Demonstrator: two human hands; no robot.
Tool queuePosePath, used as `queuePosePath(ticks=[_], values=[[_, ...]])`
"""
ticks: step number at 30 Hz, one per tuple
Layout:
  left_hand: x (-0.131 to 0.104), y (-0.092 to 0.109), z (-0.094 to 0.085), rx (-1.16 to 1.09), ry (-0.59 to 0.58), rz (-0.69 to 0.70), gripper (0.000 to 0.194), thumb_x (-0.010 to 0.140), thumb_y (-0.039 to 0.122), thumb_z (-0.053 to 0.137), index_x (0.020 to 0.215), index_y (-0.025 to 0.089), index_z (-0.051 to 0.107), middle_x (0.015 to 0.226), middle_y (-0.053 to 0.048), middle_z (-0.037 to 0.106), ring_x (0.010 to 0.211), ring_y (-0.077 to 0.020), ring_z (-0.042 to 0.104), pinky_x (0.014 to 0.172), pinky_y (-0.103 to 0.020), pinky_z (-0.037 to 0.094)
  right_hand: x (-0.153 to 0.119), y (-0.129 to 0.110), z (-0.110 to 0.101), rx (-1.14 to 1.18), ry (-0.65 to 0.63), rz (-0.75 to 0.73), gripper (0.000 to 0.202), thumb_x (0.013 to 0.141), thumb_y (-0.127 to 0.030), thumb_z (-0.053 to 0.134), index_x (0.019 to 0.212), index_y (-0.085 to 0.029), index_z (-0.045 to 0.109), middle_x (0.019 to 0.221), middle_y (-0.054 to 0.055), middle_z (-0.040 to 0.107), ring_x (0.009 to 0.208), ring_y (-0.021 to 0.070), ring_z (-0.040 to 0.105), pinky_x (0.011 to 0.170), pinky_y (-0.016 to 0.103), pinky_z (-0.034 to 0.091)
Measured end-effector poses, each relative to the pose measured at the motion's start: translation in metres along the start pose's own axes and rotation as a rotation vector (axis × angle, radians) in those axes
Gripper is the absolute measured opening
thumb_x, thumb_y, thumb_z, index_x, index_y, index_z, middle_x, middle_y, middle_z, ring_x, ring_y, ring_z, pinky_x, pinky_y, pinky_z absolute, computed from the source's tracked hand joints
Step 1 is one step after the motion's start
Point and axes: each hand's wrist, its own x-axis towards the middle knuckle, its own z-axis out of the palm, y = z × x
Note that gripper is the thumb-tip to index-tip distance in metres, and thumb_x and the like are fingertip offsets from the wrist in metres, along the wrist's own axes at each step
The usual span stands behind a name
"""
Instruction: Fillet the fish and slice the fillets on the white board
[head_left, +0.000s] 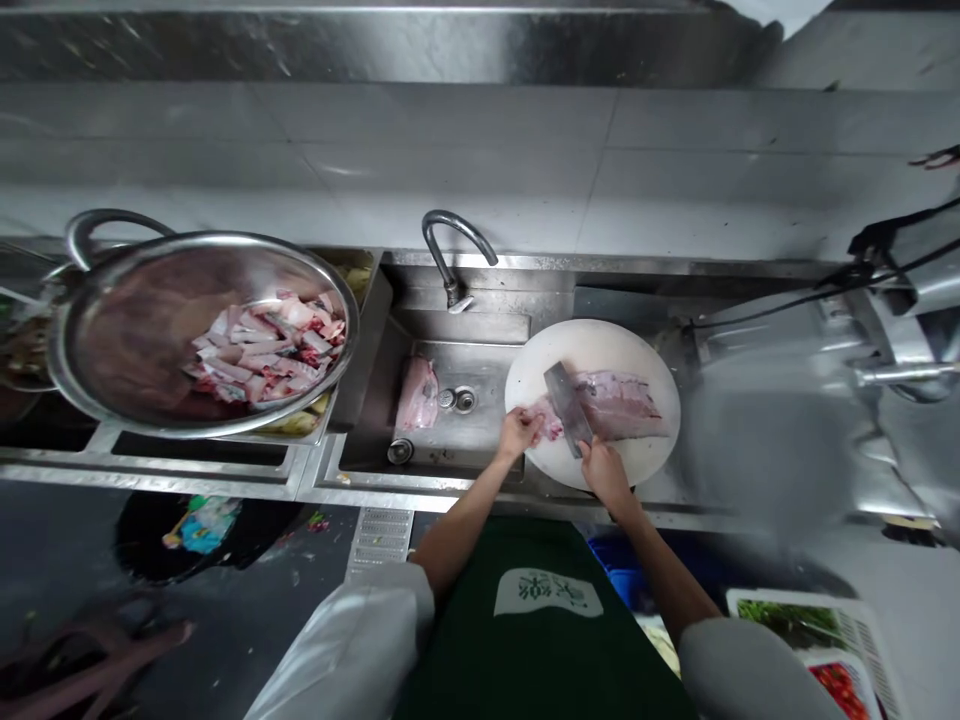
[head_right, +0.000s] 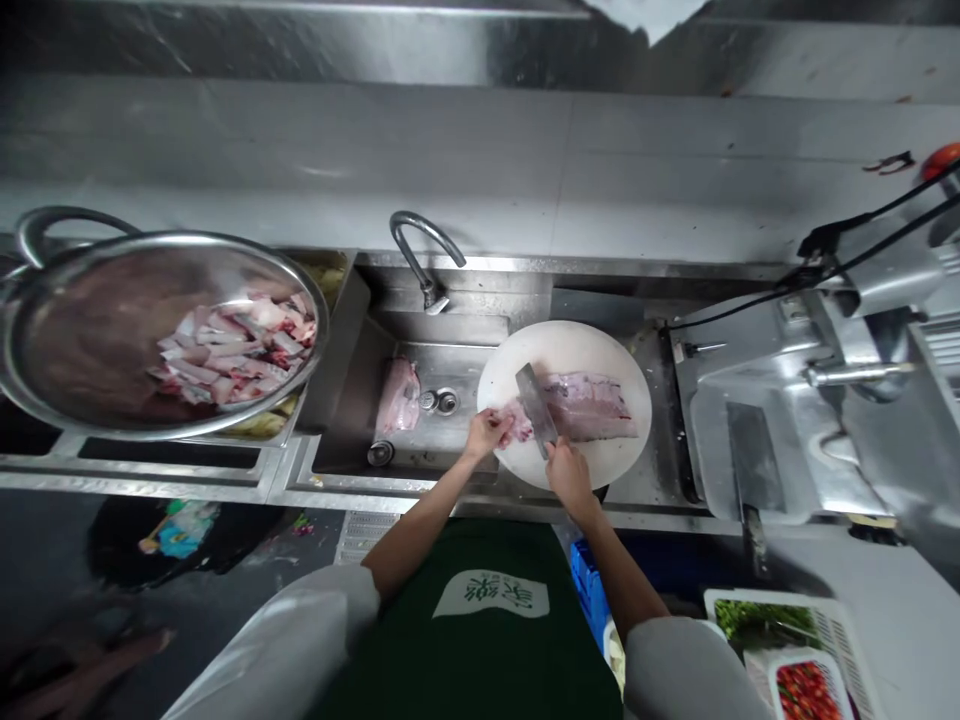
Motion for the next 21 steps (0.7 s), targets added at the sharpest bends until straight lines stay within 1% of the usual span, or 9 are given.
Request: queuePosePath(ticks=[2, 6, 9, 11, 13, 15, 18, 19, 21], values=[[-0.006, -0.006, -0.016, 0.124, 0.093, 0.080, 0.021, 0.077, 0.019, 0.083, 0.074, 0.020, 0.061, 0.051, 0.007, 0.052, 0.047, -0.0111, 0.048, 0.054, -0.023, 0.041, -0.003, -0.004, -0.005, -0.020, 0.008, -0.013, 0.035, 0.115, -0.028, 0.037, 0.128, -0.010, 0.063, 0.117, 0.022, 0.076, 0.111, 0.0286, 0.075, 0.085, 0.031, 0.047], [-0.013, -0.016, -0.050, 0.218, 0.395, 0.380, 0.013, 0.090, 0.026, 0.070, 0.080, 0.020, 0.063, 0.069, 0.002, 0.059, 0.064, -0.0141, 0.054, 0.070, -0.028, 0.050, -0.013, -0.004, -0.011, -0.125, 0.063, -0.044, 0.038, 0.115, -0.027, 0.031, 0.129, -0.010, 0.061, 0.108, 0.022, 0.077, 0.105, 0.0306, 0.077, 0.081, 0.033, 0.050], [-0.011, -0.018, -0.056, 0.252, 0.518, 0.556, 0.017, 0.096, 0.031, 0.064, 0.084, 0.020, 0.065, 0.080, -0.003, 0.060, 0.076, -0.0177, 0.057, 0.081, -0.035, 0.053, -0.014, -0.004, -0.011, -0.180, 0.079, -0.068, 0.039, 0.115, -0.028, 0.030, 0.129, -0.009, 0.061, 0.105, 0.022, 0.078, 0.100, 0.0305, 0.078, 0.078, 0.032, 0.050], [-0.008, -0.015, -0.045, 0.332, 0.473, 0.537, 0.016, 0.096, 0.033, 0.067, 0.088, 0.019, 0.067, 0.093, -0.009, 0.064, 0.092, -0.0236, 0.060, 0.092, -0.043, 0.052, -0.011, -0.003, -0.010, -0.184, 0.088, -0.075, 0.038, 0.115, -0.029, 0.032, 0.127, -0.009, 0.062, 0.103, 0.022, 0.078, 0.099, 0.0298, 0.079, 0.077, 0.032, 0.049], [-0.007, -0.010, -0.025, 0.455, 0.358, 0.455, 0.018, 0.089, 0.032, 0.078, 0.091, 0.018, 0.068, 0.112, -0.015, 0.065, 0.113, -0.0328, 0.057, 0.101, -0.051, 0.047, -0.008, 0.003, -0.008, -0.162, 0.117, -0.064, 0.036, 0.115, -0.028, 0.034, 0.125, -0.009, 0.063, 0.102, 0.021, 0.078, 0.097, 0.0287, 0.078, 0.076, 0.031, 0.049], [-0.010, -0.003, -0.001, 0.517, 0.220, 0.378, 0.024, 0.079, 0.025, 0.086, 0.090, 0.019, 0.066, 0.120, -0.016, 0.065, 0.122, -0.0374, 0.052, 0.104, -0.053, 0.045, -0.007, 0.014, -0.008, -0.136, 0.164, -0.035, 0.033, 0.114, -0.026, 0.036, 0.123, -0.009, 0.063, 0.100, 0.020, 0.078, 0.094, 0.0277, 0.078, 0.074, 0.031, 0.048], [-0.018, 0.003, 0.018, 0.402, 0.021, 0.321, 0.024, 0.073, 0.008, 0.078, 0.079, 0.021, 0.058, 0.092, -0.006, 0.065, 0.100, -0.0272, 0.060, 0.095, -0.043, 0.049, -0.010, 0.033, -0.007, -0.134, 0.202, 0.016, 0.031, 0.113, -0.023, 0.038, 0.118, -0.009, 0.065, 0.094, 0.019, 0.078, 0.089, 0.0269, 0.077, 0.070, 0.030, 0.045], [-0.021, 0.003, 0.016, 0.345, -0.013, 0.309, 0.025, 0.074, 0.006, 0.074, 0.077, 0.021, 0.055, 0.082, -0.002, 0.061, 0.088, -0.0223, 0.060, 0.088, -0.037, 0.051, -0.012, 0.038, -0.006, -0.140, 0.195, 0.021, 0.030, 0.113, -0.024, 0.038, 0.117, -0.009, 0.065, 0.092, 0.018, 0.077, 0.086, 0.0268, 0.077, 0.069, 0.030, 0.043], [-0.025, 0.003, -0.005, 0.274, 0.007, 0.288, 0.022, 0.079, 0.010, 0.069, 0.078, 0.022, 0.051, 0.072, 0.003, 0.055, 0.070, -0.0158, 0.055, 0.073, -0.029, 0.050, -0.016, 0.044, -0.001, -0.154, 0.152, -0.015, 0.031, 0.113, -0.026, 0.038, 0.117, -0.010, 0.064, 0.089, 0.017, 0.077, 0.084, 0.0267, 0.076, 0.066, 0.029, 0.040]])
